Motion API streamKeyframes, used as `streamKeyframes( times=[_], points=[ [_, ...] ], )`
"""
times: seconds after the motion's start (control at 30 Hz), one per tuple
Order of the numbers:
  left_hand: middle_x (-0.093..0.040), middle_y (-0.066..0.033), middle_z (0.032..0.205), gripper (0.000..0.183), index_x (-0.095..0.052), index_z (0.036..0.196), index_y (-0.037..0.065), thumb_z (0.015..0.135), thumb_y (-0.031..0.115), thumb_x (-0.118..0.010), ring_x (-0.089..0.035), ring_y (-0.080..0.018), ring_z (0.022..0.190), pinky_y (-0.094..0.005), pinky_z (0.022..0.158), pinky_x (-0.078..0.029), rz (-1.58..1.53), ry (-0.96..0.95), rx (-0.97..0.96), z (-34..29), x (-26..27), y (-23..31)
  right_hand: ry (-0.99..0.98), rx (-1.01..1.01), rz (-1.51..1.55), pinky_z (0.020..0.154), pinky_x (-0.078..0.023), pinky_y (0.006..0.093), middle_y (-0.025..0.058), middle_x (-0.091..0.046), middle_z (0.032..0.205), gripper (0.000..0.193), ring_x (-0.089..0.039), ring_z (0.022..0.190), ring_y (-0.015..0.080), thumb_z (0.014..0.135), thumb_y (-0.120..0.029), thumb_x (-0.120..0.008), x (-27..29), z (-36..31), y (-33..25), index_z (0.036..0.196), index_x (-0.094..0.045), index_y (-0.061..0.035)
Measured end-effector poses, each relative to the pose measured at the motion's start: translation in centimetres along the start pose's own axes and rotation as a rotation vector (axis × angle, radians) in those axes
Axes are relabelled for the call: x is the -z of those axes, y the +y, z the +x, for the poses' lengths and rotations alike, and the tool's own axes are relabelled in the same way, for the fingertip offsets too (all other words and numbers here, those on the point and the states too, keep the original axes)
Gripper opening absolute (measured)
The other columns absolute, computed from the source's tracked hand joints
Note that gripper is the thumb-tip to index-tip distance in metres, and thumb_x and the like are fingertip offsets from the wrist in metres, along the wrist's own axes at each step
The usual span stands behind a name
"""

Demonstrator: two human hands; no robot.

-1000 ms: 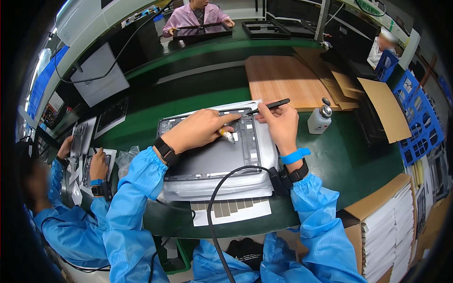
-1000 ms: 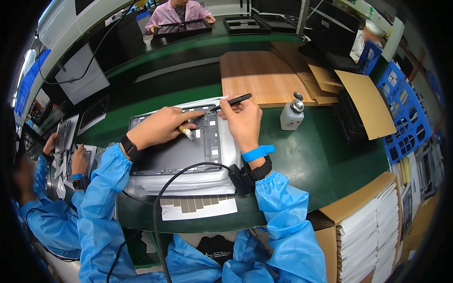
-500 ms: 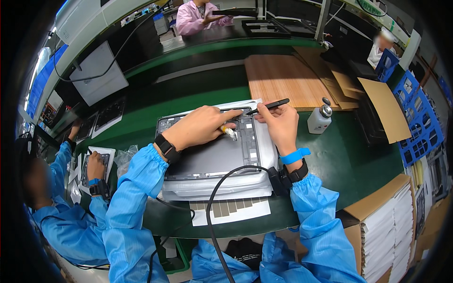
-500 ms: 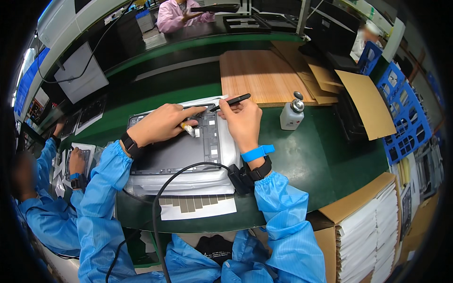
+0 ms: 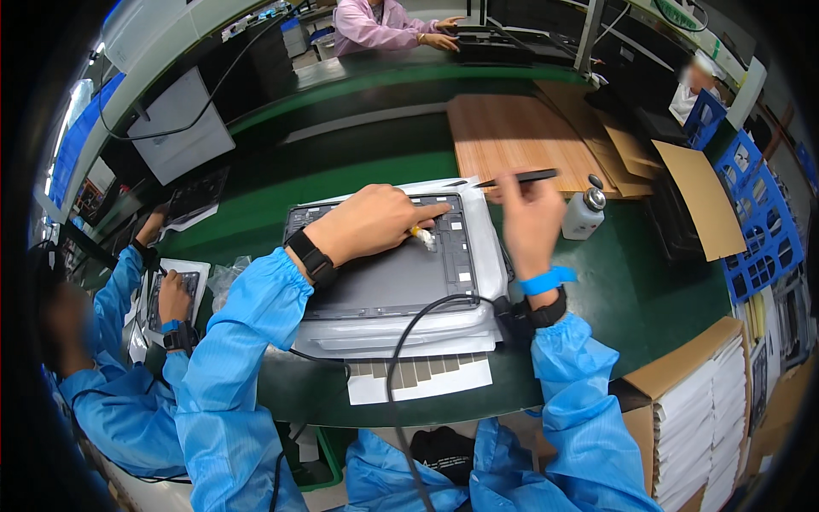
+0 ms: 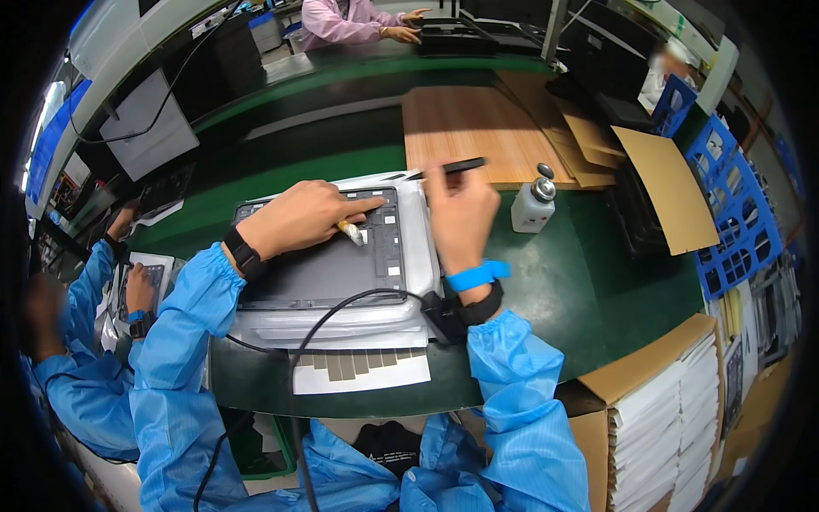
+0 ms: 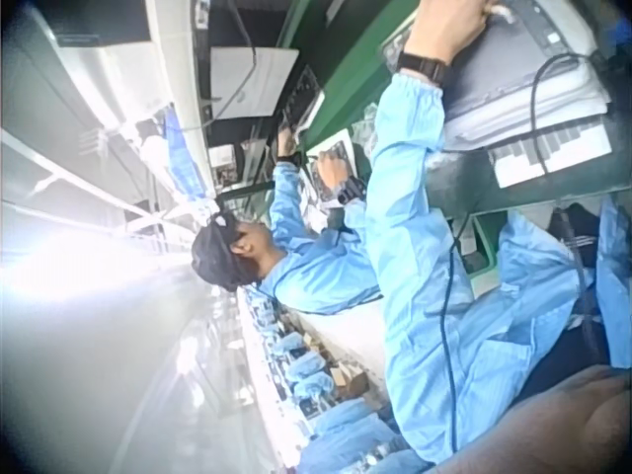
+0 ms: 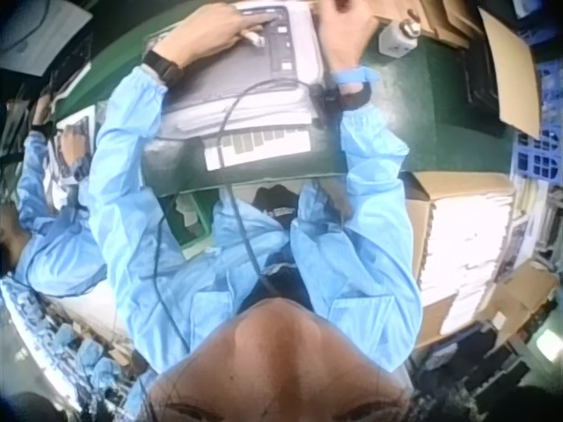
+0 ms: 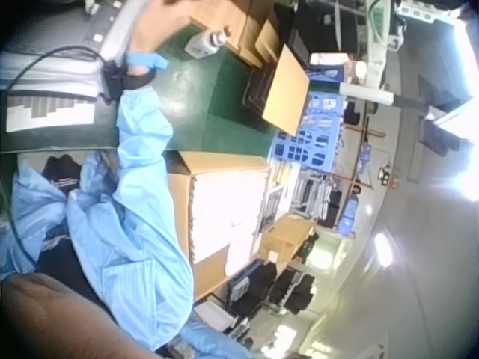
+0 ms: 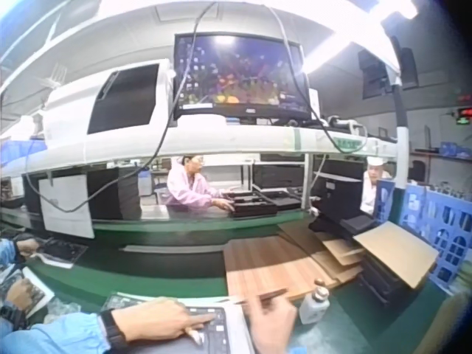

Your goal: The recorder is assembling an electronic device chassis by applying adhesives and components using a stylus-like tool.

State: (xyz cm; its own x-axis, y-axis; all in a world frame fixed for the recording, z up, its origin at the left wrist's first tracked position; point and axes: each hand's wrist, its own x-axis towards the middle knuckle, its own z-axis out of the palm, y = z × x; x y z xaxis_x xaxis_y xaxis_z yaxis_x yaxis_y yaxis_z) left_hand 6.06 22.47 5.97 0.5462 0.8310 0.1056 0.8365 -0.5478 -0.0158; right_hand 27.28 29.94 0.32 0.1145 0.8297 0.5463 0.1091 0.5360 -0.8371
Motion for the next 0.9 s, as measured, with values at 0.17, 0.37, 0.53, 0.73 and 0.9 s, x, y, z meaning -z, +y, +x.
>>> streamKeyframes(
  times=[0.17,0.37,0.53,0.73,0.9],
  points=[
    [-0.067,-0.0194,0.091,0.04,-0.061,0.128,0.01,0.089,0.004,-0.056,-0.062,-0.0397,0.084,-0.0461,0.077,-0.049,-0.299,0.088,0.062,-2.4,0.7,-0.5,-0.055,0.224,-0.23,0.071,-0.048,0.0382,0.0142,-0.062,0.083,0.013,-0.063,0.078,0.0288,0.091,-0.009,-0.06,2.0,0.1,-3.2,0.097,-0.066,0.0001],
    [-0.064,-0.0195,0.098,0.022,-0.061,0.116,0.002,0.097,0.013,-0.056,-0.062,-0.0363,0.086,-0.0382,0.076,-0.048,-0.254,0.385,0.526,-12.2,3.5,-0.7,-0.692,0.501,-0.522,0.078,-0.043,0.0421,0.0124,-0.056,0.084,0.032,-0.056,0.084,0.0313,0.082,-0.003,-0.059,1.8,-1.6,-3.4,0.111,-0.07,-0.0088],
    [-0.066,-0.0225,0.096,0.032,-0.054,0.117,0.001,0.098,0.025,-0.06,-0.066,-0.0371,0.088,-0.04,0.076,-0.049,-0.447,0.272,0.955,-17.9,0.8,-1.0,-0.695,0.517,-0.573,0.077,-0.043,0.0408,0.0112,-0.057,0.084,0.031,-0.056,0.084,0.0295,0.082,-0.004,-0.06,1.7,-2.1,-3.6,0.111,-0.07,-0.0094],
    [-0.069,-0.0143,0.095,0.035,-0.057,0.116,-0.003,0.099,0.028,-0.061,-0.067,-0.0201,0.084,-0.0334,0.076,-0.051,-0.574,0.346,0.984,-17.6,-0.9,-1.4,-0.63,0.43,-0.507,0.079,-0.045,0.041,0.0133,-0.061,0.089,0.035,-0.057,0.085,0.0312,0.082,-0.002,-0.058,1.6,-2.4,-3.2,0.116,-0.065,-0.0042],
    [-0.068,-0.0031,0.102,0.032,-0.06,0.118,0.0,0.101,0.027,-0.057,-0.063,-0.0079,0.083,-0.0258,0.077,-0.051,-1.424,0.571,1.099,-15.4,1.1,-0.2,-0.57,0.343,-0.472,0.081,-0.046,0.045,0.0178,-0.064,0.096,0.042,-0.059,0.087,0.0358,0.082,-0.003,-0.058,1.5,-2.6,-2.3,0.124,-0.056,0.0015]
  ],
)
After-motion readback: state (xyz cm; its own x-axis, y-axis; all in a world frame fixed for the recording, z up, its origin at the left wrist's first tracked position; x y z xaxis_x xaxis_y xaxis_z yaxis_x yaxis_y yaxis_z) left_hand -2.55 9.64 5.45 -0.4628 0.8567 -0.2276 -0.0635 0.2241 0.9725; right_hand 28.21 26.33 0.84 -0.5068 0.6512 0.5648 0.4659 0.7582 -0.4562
